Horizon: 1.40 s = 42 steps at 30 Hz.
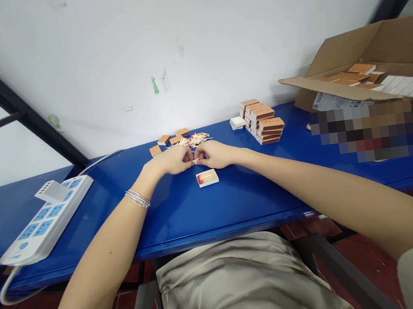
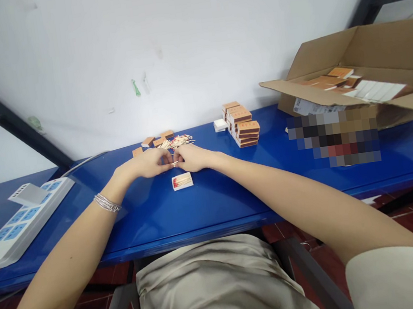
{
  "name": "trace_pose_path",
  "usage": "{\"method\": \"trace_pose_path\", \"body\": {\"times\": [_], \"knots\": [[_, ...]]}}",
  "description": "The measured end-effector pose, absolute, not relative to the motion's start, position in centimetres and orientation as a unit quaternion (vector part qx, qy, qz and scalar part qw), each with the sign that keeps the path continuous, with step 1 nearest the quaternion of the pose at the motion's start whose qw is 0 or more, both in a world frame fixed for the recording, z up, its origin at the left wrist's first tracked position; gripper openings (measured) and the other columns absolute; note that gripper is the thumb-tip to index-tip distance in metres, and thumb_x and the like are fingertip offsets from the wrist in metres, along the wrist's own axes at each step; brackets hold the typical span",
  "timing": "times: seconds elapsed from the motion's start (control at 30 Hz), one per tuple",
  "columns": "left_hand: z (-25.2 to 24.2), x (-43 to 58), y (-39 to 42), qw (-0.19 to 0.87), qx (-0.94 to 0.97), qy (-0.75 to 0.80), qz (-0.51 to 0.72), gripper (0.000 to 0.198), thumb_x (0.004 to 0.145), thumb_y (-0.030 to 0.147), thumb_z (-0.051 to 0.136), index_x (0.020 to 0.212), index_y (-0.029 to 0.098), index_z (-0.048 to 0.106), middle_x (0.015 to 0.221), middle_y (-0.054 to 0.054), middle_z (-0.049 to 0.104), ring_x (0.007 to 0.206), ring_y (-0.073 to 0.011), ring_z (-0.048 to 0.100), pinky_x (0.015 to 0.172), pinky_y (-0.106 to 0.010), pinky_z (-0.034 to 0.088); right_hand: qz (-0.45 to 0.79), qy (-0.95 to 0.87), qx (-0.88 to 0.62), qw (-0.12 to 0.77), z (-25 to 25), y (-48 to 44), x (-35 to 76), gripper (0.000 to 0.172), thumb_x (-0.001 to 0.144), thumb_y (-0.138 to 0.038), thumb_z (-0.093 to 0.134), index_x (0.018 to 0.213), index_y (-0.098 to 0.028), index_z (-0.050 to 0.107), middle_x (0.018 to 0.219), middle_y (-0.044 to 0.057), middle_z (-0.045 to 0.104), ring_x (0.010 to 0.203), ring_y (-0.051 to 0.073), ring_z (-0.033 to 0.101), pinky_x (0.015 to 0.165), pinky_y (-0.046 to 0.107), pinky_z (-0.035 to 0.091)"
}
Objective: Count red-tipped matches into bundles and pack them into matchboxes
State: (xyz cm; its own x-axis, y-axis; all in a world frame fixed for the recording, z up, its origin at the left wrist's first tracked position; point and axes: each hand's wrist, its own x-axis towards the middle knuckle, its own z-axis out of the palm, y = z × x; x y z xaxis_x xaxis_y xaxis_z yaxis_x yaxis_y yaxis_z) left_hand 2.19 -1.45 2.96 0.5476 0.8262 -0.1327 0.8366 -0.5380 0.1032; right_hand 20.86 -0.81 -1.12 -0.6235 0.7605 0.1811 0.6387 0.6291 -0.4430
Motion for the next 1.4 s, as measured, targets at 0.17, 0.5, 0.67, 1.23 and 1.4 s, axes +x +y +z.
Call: {"method": "trace_pose_path", "body": {"times": [0.17,0.5,0.67,1.23,1.4], "knots": [[3.1,2.4,-1.6,0.071,0.879,0.469,-0.037,0.017,0.086,0.031,0.057,0.093,0.016,0.062,0.096,-0.007,0.069,0.080,-0.0185,0.061,0.065,-0.028,0.042,0.159,-0.892,-0.388,0.172,-1.1,-0.9,20.8,0.008,0.087,-0.018,0.062,0.091,-0.013,0.068,0.083,0.007,0.072,0.069,0.013,0.060,0.062,0.022,0.038],[3.2,2.8,-2.2,0.092,0.880,0.465,-0.035,0.022,0.089,0.035,0.054,0.096,0.016,0.062,0.092,-0.007,0.068,0.074,-0.0177,0.060,0.066,-0.028,0.043,0.093,-0.907,-0.390,0.129,-1.0,-1.3,20.3,0.015,0.090,-0.014,0.051,0.091,-0.010,0.065,0.097,0.017,0.071,0.085,0.021,0.062,0.069,0.026,0.041],[3.3,2.9,-2.2,0.076,0.883,0.462,-0.045,0.022,0.089,0.034,0.052,0.094,0.015,0.063,0.093,-0.009,0.069,0.075,-0.0187,0.060,0.066,-0.029,0.044,0.108,-0.909,-0.382,0.125,-1.0,-1.1,20.4,0.016,0.092,-0.015,0.050,0.089,-0.011,0.065,0.090,0.015,0.071,0.077,0.019,0.061,0.068,0.026,0.041],[6.1,3.5,-4.8,0.160,0.881,0.437,-0.087,0.020,0.077,0.036,0.059,0.080,0.018,0.067,0.066,-0.001,0.065,0.058,-0.0144,0.054,0.054,-0.028,0.036,0.159,-0.917,-0.365,0.039,3.4,-4.3,21.9,0.005,0.085,-0.021,0.063,0.086,-0.016,0.065,0.071,0.003,0.067,0.059,0.014,0.053,0.054,0.026,0.033],[5.9,3.8,-5.0,0.161,0.883,0.434,-0.083,0.016,0.076,0.033,0.060,0.072,0.018,0.065,0.059,0.000,0.059,0.053,-0.0134,0.049,0.052,-0.028,0.033,0.169,-0.921,-0.351,0.028,3.6,-4.2,22.2,0.008,0.085,-0.021,0.062,0.087,-0.016,0.068,0.070,0.002,0.067,0.059,0.014,0.053,0.056,0.026,0.033]]}}
